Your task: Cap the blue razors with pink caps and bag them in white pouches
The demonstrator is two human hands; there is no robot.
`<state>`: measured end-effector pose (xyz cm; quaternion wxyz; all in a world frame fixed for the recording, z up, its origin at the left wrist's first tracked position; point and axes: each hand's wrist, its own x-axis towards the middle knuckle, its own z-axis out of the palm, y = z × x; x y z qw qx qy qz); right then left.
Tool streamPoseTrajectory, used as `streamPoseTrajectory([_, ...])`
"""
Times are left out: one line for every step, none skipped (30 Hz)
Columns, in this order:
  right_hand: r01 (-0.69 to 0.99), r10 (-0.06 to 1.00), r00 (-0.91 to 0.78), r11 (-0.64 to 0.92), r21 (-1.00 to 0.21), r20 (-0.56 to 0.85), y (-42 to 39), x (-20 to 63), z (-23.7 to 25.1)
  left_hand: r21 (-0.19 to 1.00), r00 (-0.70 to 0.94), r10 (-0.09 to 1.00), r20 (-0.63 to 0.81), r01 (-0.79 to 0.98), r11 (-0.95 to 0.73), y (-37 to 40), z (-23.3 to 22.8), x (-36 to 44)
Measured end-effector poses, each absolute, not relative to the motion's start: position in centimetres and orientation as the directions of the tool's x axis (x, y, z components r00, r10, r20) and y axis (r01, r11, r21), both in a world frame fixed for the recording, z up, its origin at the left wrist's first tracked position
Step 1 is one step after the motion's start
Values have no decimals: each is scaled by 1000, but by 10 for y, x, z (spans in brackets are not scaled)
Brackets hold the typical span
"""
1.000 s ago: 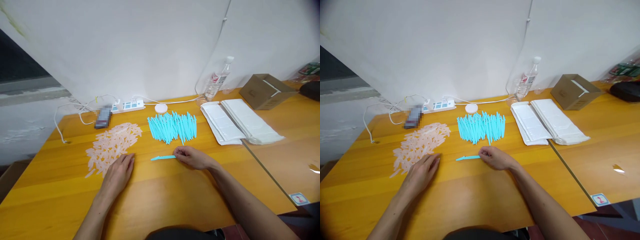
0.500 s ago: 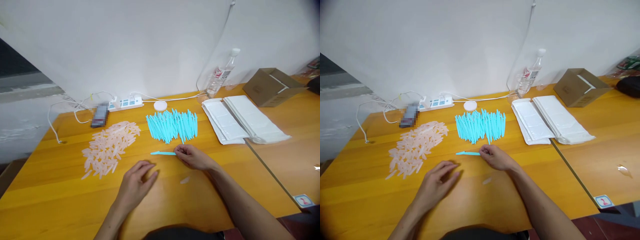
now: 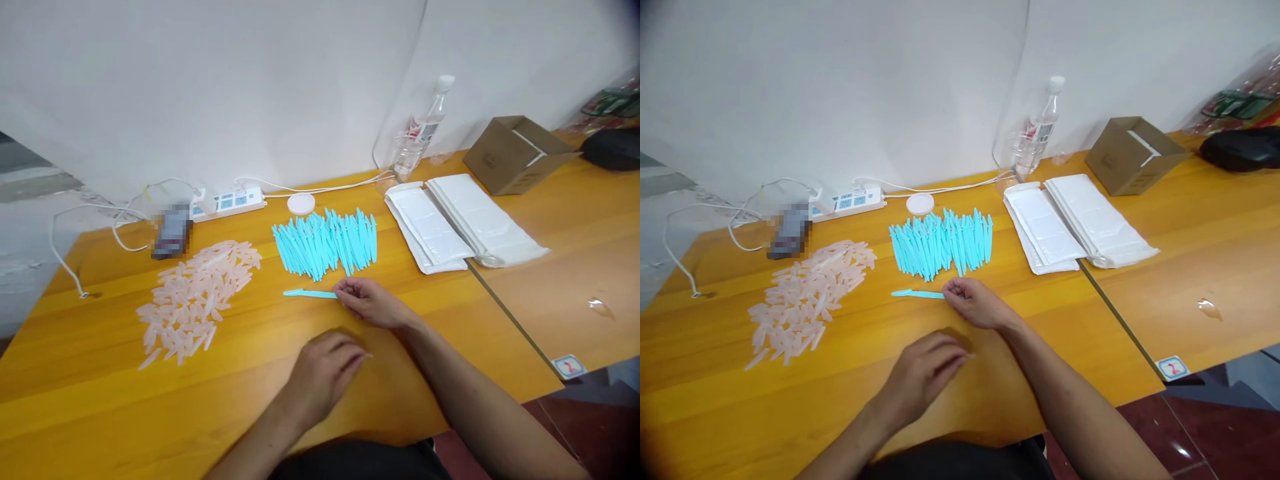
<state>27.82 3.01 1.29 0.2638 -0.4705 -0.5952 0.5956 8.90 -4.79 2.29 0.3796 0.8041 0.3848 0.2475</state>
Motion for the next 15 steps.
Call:
streamPoseTrajectory([250,868,-434,-141,-958,-241,30,279,13,865,519,853,47,405,-295,-42,25,71])
streamPoseTrajectory([259,862,-449,-125,-958,-234,30,280,13,901,378,925,-18,408,-149,-35,27,52])
streamPoseTrajectory([271,855,-467,-106,-957,-227,30,281,14,916,189,979,-74,401,-8,-27,29,33])
streamPoseTrajectory([280,847,-483,-90,-956,-222,29,281,14,919,4,995,-104,382,95,-20,29,15])
streamPoseTrajectory([287,841,-494,-83,-954,-221,29,281,14,915,-114,985,-132,368,165,-14,29,0])
streamPoseTrajectory([290,835,-502,-85,-953,-227,29,280,15,915,-156,975,-161,346,206,-9,27,-12])
streamPoseTrajectory([292,830,-505,-95,-952,-238,29,280,15,918,-156,969,-189,323,231,-6,25,-19])
streamPoseTrajectory([292,826,-506,-108,-950,-249,28,280,15,920,-139,968,-211,305,245,-3,23,-22])
streamPoseTrajectory([292,823,-506,-119,-949,-258,28,279,15,924,-112,968,-226,289,250,-2,20,-23])
streamPoseTrajectory([293,822,-505,-125,-948,-265,28,279,15,928,-88,968,-235,276,250,-2,17,-20])
streamPoseTrajectory([296,821,-504,-127,-947,-268,28,279,14,931,-73,969,-236,268,247,-3,14,-17])
streamPoseTrajectory([299,821,-504,-125,-946,-268,28,278,14,934,-59,971,-234,263,241,-3,11,-12])
streamPoseTrajectory([302,822,-503,-122,-945,-267,28,278,14,937,-47,972,-230,261,234,-5,9,-8])
streamPoseTrajectory([306,822,-503,-119,-944,-267,28,278,14,938,-35,973,-227,261,228,-6,8,-3])
streamPoseTrajectory([312,821,-504,-115,-943,-267,28,278,14,940,-24,975,-223,261,221,-7,7,1])
